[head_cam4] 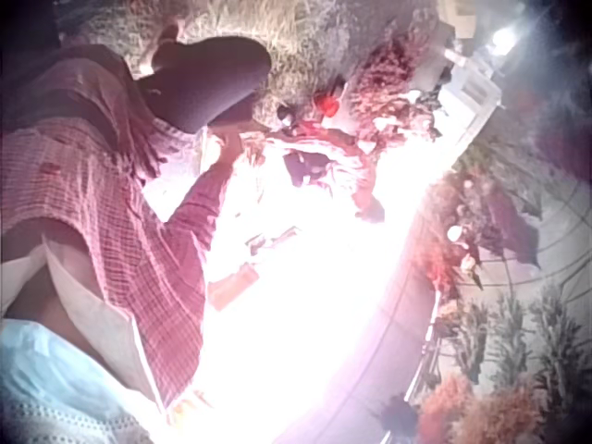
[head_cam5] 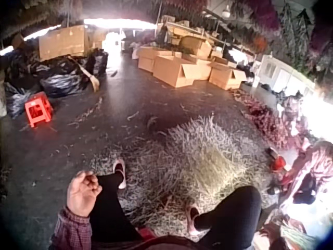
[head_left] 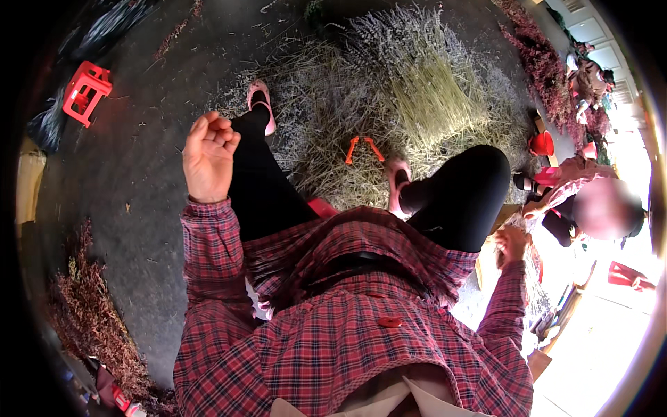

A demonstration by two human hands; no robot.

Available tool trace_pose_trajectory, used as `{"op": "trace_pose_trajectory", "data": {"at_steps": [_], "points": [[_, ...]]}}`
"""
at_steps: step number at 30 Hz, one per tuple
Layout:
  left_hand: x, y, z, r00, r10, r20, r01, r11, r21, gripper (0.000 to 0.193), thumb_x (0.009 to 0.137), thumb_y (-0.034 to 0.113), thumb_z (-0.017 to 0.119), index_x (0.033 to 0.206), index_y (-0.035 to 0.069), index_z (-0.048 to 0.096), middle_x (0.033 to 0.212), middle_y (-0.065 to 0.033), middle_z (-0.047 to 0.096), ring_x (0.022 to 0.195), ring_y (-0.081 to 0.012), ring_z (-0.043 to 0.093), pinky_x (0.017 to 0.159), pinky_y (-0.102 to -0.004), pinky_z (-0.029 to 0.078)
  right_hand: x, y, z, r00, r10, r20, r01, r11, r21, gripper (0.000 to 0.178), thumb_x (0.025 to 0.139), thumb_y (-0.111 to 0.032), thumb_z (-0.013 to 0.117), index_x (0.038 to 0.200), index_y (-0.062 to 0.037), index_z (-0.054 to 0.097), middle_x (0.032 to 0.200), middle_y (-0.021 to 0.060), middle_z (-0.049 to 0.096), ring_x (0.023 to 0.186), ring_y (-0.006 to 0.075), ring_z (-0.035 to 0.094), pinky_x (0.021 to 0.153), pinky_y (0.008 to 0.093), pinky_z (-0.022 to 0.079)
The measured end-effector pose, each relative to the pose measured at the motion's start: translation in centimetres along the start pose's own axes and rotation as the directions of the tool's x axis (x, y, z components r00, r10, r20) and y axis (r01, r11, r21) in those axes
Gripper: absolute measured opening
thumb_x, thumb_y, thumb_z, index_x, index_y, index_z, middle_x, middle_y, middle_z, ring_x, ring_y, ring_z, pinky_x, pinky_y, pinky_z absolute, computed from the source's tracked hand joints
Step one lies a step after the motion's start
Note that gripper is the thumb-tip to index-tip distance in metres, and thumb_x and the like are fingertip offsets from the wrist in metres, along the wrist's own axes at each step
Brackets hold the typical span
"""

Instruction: The person assembles a bunch of dried lavender by hand, aligns the stems, and trims the ends of the stems with scissors.

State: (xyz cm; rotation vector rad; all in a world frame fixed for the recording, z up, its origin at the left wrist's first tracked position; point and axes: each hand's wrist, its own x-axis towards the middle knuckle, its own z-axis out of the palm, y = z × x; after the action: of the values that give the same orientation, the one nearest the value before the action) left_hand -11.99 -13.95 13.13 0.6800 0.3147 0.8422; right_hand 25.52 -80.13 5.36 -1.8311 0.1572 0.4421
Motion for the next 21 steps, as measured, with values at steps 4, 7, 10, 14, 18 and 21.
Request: {"op": "trace_pose_trajectory", "data": {"at_steps": [4,7,10,14,18,21], "points": [[2.2,1.3,0.9,1.000,0.026,0.012,-0.026,0.998,0.051,0.022,0.094,0.021,0.054,0.104,0.003,0.061,0.091,-0.0058,0.063,0.081,-0.0142,0.057,0.081,-0.0332,0.049,1.5,-9.7,1.1,0.997,-0.041,-0.058,0.039,0.999,-0.032,0.023,0.086,-0.014,0.065,0.105,-0.0014,0.062,0.081,0.0118,0.067,0.056,0.0136,0.062,0.047,0.0214,0.048],[4.1,1.3,2.6,0.998,0.025,0.056,-0.031,0.992,0.119,0.023,0.095,0.020,0.052,0.106,0.002,0.060,0.091,-0.0065,0.061,0.081,-0.0141,0.055,0.080,-0.0326,0.048,1.1,-16.5,7.8,0.960,-0.281,-0.019,0.273,0.944,-0.187,0.025,0.087,-0.013,0.062,0.108,0.0010,0.061,0.085,0.0115,0.067,0.062,0.0134,0.063,0.052,0.0204,0.049],[7.0,0.4,5.0,0.987,-0.019,0.162,-0.019,0.973,0.231,0.023,0.095,0.018,0.049,0.108,0.000,0.059,0.093,-0.0071,0.058,0.082,-0.0138,0.052,0.080,-0.0321,0.046,4.2,-19.5,16.1,0.924,-0.344,0.167,0.377,0.895,-0.239,0.029,0.087,-0.015,0.060,0.109,0.0033,0.062,0.088,0.0118,0.067,0.071,0.0151,0.065,0.065,0.0220,0.052],[12.2,-3.5,9.2,0.950,-0.122,0.288,-0.026,0.887,0.462,0.023,0.096,0.014,0.046,0.109,-0.002,0.056,0.094,-0.0081,0.058,0.082,-0.0130,0.052,0.078,-0.0302,0.044,10.0,-15.8,28.4,0.869,-0.115,0.481,0.300,0.896,-0.328,0.033,0.088,-0.020,0.060,0.112,0.0022,0.062,0.091,0.0100,0.068,0.078,0.0146,0.065,0.073,0.0271,0.053],[16.4,-7.5,11.0,0.906,-0.305,0.295,0.028,0.737,0.675,0.019,0.091,0.014,0.055,0.105,0.001,0.057,0.091,-0.0054,0.061,0.075,-0.0102,0.057,0.071,-0.0243,0.048,14.7,-6.2,40.5,0.768,0.064,0.637,0.121,0.963,-0.242,0.030,0.084,-0.021,0.066,0.106,-0.0010,0.065,0.085,0.0077,0.069,0.068,0.0130,0.064,0.059,0.0233,0.054],[17.5,-11.8,9.3,0.866,-0.466,0.181,0.054,0.447,0.893,0.020,0.089,0.018,0.060,0.103,0.005,0.057,0.090,-0.0061,0.061,0.075,-0.0105,0.058,0.070,-0.0253,0.048,16.5,-0.8,46.2,0.798,0.130,0.589,0.156,0.899,-0.410,0.036,0.083,-0.020,0.067,0.114,-0.0027,0.063,0.097,0.0109,0.068,0.082,0.0173,0.066,0.069,0.0288,0.055]]}}
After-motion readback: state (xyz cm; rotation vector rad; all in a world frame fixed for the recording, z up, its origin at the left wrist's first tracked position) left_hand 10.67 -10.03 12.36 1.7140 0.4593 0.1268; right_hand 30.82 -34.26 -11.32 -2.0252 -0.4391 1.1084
